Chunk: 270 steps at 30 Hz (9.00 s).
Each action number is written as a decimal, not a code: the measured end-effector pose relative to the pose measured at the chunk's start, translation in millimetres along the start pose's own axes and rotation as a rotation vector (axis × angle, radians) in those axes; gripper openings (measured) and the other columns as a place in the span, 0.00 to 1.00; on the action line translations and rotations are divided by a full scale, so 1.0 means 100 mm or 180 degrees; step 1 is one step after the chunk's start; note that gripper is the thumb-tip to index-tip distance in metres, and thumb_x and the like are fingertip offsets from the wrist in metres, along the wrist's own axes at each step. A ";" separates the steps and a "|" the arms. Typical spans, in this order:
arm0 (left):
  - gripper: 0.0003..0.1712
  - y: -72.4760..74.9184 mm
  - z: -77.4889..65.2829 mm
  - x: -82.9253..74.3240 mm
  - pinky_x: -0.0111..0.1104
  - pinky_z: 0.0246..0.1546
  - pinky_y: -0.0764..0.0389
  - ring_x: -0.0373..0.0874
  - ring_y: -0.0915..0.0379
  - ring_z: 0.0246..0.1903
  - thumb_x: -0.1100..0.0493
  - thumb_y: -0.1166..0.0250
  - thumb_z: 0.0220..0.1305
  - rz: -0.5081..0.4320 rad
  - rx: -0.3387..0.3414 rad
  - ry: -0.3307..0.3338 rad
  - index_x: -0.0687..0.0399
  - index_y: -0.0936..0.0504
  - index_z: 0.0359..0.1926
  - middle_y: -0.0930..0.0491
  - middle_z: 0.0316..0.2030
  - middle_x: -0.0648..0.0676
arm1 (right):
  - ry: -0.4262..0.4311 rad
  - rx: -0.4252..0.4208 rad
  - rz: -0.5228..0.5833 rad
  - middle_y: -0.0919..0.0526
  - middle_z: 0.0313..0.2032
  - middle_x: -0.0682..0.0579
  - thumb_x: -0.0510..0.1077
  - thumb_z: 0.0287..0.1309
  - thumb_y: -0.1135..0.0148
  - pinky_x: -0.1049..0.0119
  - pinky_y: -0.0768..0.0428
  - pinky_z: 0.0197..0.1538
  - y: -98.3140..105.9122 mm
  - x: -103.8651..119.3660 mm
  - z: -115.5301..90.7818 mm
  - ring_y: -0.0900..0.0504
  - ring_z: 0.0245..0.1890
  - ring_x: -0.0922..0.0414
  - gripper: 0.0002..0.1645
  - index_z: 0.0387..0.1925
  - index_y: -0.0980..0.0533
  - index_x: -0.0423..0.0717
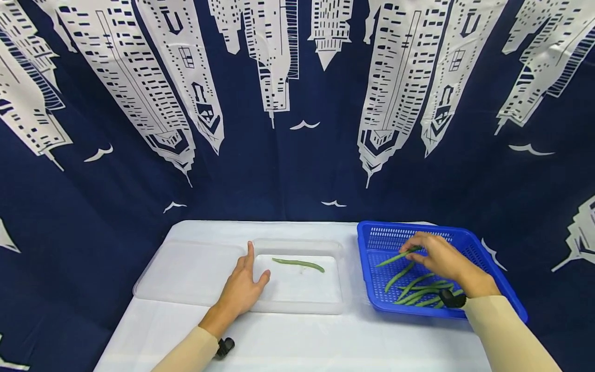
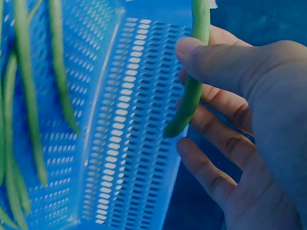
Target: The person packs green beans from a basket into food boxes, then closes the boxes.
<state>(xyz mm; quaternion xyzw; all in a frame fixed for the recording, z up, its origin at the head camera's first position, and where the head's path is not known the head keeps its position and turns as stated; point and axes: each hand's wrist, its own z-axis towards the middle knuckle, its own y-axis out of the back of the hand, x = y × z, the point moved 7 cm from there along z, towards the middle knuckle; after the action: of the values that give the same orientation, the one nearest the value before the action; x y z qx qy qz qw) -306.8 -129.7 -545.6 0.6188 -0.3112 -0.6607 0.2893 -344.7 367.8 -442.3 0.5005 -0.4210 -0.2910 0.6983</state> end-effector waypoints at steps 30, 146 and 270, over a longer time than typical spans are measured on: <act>0.58 0.04 -0.01 -0.02 0.65 0.80 0.21 0.75 0.24 0.79 0.41 0.36 0.87 -0.0035 -0.0099 -0.0073 0.57 0.59 0.97 0.31 0.83 0.75 | 0.0063 -0.0517 0.0022 0.09 0.39 0.64 0.40 0.73 0.18 0.57 0.07 0.45 0.04 0.97 0.26 0.13 0.39 0.65 0.14 0.56 0.06 0.56; 0.58 0.04 -0.01 -0.03 0.64 0.79 0.20 0.73 0.23 0.79 0.42 0.34 0.85 -0.0033 -0.0128 -0.0120 0.56 0.56 0.97 0.28 0.82 0.72 | 0.0436 -0.0332 0.0101 0.05 0.41 0.56 0.41 0.67 0.15 0.57 0.11 0.41 -0.95 1.88 1.45 0.06 0.41 0.52 0.11 0.49 0.06 0.54; 0.58 0.03 -0.10 -0.04 0.65 0.81 0.23 0.75 0.25 0.80 0.42 0.33 0.85 -0.0201 -0.0186 -0.0076 0.56 0.56 0.97 0.32 0.84 0.73 | -0.0362 0.0255 0.0406 0.06 0.38 0.58 0.36 0.65 0.16 0.64 0.13 0.46 -0.36 -0.19 0.05 0.09 0.43 0.58 0.09 0.36 0.10 0.53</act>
<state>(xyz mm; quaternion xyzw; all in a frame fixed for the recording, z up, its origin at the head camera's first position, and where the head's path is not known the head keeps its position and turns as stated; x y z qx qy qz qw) -296.9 -129.0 -540.8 0.6116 -0.2755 -0.6857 0.2826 -357.2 369.2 -480.7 0.4829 -0.5024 -0.2567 0.6697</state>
